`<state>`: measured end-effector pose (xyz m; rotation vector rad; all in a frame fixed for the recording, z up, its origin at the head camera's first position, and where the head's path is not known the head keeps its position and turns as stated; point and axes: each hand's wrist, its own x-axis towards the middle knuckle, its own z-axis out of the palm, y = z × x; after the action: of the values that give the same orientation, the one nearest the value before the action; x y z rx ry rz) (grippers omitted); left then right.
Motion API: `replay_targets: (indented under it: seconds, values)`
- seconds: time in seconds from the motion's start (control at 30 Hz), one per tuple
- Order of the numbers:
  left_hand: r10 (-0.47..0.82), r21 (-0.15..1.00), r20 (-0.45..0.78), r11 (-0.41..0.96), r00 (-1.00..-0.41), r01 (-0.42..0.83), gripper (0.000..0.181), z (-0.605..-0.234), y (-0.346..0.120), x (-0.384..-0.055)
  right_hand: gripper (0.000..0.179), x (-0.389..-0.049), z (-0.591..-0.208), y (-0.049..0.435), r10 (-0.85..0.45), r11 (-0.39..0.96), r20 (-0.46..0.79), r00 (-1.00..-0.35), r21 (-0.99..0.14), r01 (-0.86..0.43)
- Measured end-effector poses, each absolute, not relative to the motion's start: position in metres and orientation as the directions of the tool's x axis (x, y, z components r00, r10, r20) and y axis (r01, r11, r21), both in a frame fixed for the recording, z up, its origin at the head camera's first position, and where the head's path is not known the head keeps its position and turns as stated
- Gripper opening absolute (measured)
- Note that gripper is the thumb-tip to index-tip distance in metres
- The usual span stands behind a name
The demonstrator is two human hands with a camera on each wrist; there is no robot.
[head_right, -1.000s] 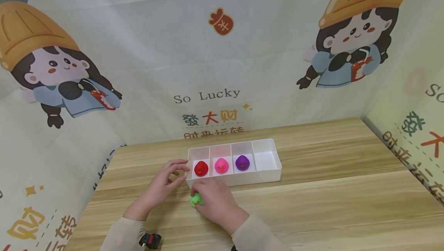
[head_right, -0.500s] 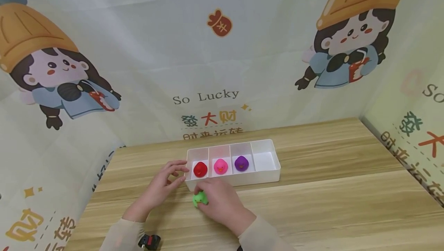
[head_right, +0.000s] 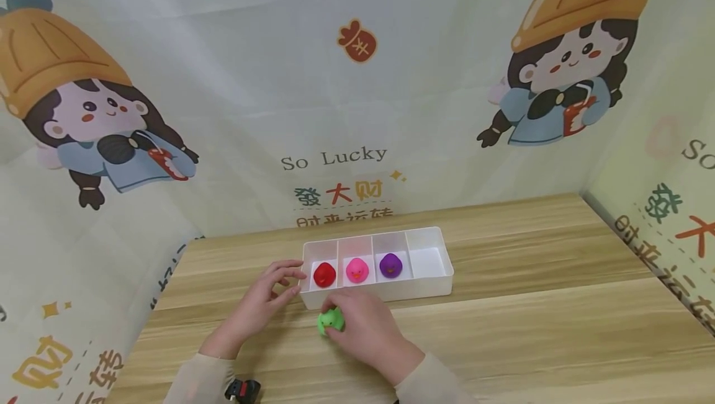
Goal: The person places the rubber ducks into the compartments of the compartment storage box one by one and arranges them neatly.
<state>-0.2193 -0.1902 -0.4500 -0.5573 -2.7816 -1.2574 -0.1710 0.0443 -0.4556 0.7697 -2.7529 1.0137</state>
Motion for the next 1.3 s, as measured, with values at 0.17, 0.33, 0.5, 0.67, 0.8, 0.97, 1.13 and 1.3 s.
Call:
replay_targets:
  seconds: [0.17, 0.33, 0.5, 0.67, 0.8, 0.97, 1.13, 1.3]
  values:
    - [0.295, 0.731, 0.167, 0.604, -0.941, 0.319, 0.017, -0.452, -0.189, -0.220, 0.028, -0.169, -0.451, 0.051, -0.401, 0.658, 0.273, -0.874, -0.578, -0.482]
    - [0.288, 0.733, 0.162, 0.606, -0.944, 0.311, 0.017, -0.451, -0.189, -0.220, 0.029, -0.169, -0.450, 0.057, -0.380, 0.678, 0.281, -0.881, -0.564, -0.472]
    - [0.284, 0.725, 0.161, 0.616, -0.945, 0.308, 0.017, -0.451, -0.190, -0.220, 0.028, -0.167, -0.449, 0.064, -0.363, 0.689, 0.304, -0.881, -0.549, -0.474]
    - [0.288, 0.719, 0.169, 0.618, -0.943, 0.317, 0.016, -0.450, -0.189, -0.219, 0.028, -0.166, -0.446, 0.072, -0.332, 0.701, 0.335, -0.882, -0.538, -0.468]
    - [0.291, 0.720, 0.167, 0.616, -0.942, 0.318, 0.015, -0.449, -0.190, -0.219, 0.030, -0.166, -0.442, 0.077, -0.304, 0.695, 0.347, -0.887, -0.556, -0.455]
    - [0.292, 0.719, 0.164, 0.618, -0.942, 0.316, 0.015, -0.449, -0.189, -0.219, 0.030, -0.166, -0.438, 0.082, -0.281, 0.706, 0.347, -0.895, -0.557, -0.437]
    - [0.292, 0.717, 0.169, 0.619, -0.941, 0.321, 0.015, -0.450, -0.189, -0.220, 0.030, -0.167, -0.436, 0.086, -0.275, 0.729, 0.364, -0.890, -0.524, -0.440]
    - [0.285, 0.721, 0.161, 0.620, -0.945, 0.310, 0.016, -0.449, -0.188, -0.219, 0.030, -0.166, -0.435, 0.089, -0.281, 0.734, 0.405, -0.870, -0.494, -0.467]
